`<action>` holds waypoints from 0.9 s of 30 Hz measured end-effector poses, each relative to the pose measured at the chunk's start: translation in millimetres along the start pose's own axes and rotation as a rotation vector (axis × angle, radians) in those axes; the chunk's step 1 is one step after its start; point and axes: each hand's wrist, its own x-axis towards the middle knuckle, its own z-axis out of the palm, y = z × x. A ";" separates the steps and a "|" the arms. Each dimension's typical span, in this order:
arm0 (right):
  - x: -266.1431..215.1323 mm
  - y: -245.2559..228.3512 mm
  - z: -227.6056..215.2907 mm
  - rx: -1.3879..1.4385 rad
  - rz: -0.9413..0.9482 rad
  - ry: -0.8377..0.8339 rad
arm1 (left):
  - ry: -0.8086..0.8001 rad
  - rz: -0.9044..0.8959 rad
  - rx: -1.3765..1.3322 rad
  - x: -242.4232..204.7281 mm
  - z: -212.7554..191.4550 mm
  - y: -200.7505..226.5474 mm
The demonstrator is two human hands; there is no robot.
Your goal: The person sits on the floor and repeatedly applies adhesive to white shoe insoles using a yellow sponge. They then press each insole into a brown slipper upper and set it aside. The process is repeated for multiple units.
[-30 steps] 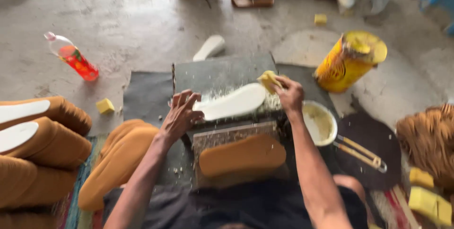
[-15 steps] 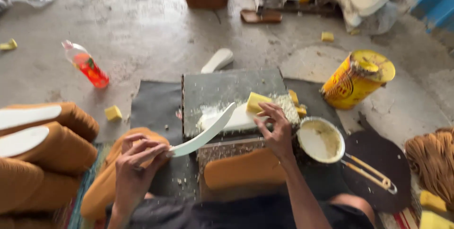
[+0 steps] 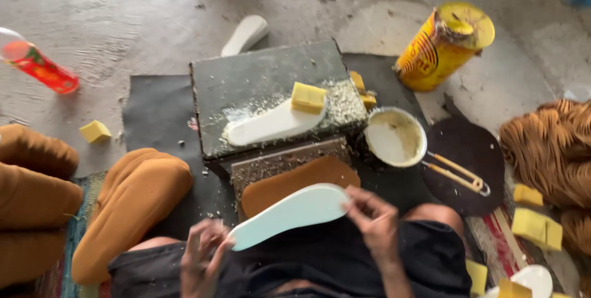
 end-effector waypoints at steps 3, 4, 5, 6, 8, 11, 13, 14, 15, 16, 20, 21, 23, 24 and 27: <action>19.4 -26.5 -16.8 -0.031 -0.047 0.124 | -0.093 -0.033 -0.213 23.8 37.5 43.2; 40.4 -42.2 -17.2 -0.039 -0.112 0.144 | -0.137 0.001 -0.247 46.9 50.9 63.9; 50.1 -27.4 -26.8 -0.039 -0.104 0.146 | -0.140 -0.007 -0.245 50.6 53.3 53.2; 65.6 -13.9 -34.8 -0.009 0.066 0.029 | -0.137 -0.130 -0.202 60.0 55.9 42.7; 82.3 -6.1 -40.7 0.031 0.226 -0.085 | -0.139 -0.242 -0.154 70.5 54.1 28.6; 77.7 -7.6 -35.2 0.014 0.293 -0.099 | -0.129 -0.360 -0.253 68.5 42.8 19.6; 77.1 3.2 -33.7 -0.141 0.171 -0.084 | -0.134 -0.354 -0.268 63.8 42.8 21.1; 82.2 15.7 -32.9 -0.138 0.174 -0.093 | -0.126 -0.358 -0.264 65.8 46.2 4.2; 86.9 28.6 -31.5 -0.205 0.152 -0.068 | -0.140 -0.356 -0.226 67.4 49.0 -13.1; 85.4 42.7 -32.8 -0.277 0.140 -0.042 | -0.157 -0.365 -0.190 62.9 52.4 -31.1; 64.2 14.0 -5.5 -0.457 0.018 -0.063 | -0.138 -0.335 -0.068 58.3 49.2 -65.1; 54.2 0.4 1.3 -0.572 -0.199 -0.053 | -0.135 -0.358 -0.086 57.3 48.9 -54.8; 51.5 -9.7 12.9 -0.672 -0.431 -0.039 | -0.128 -0.369 -0.100 71.0 51.2 -54.3; 44.6 -4.4 14.5 -0.775 -0.475 -0.033 | -0.133 -0.372 -0.155 67.2 52.0 -62.8; 26.8 -15.5 21.6 -0.920 -0.465 -0.083 | -0.143 -0.433 -0.182 61.2 51.9 -51.0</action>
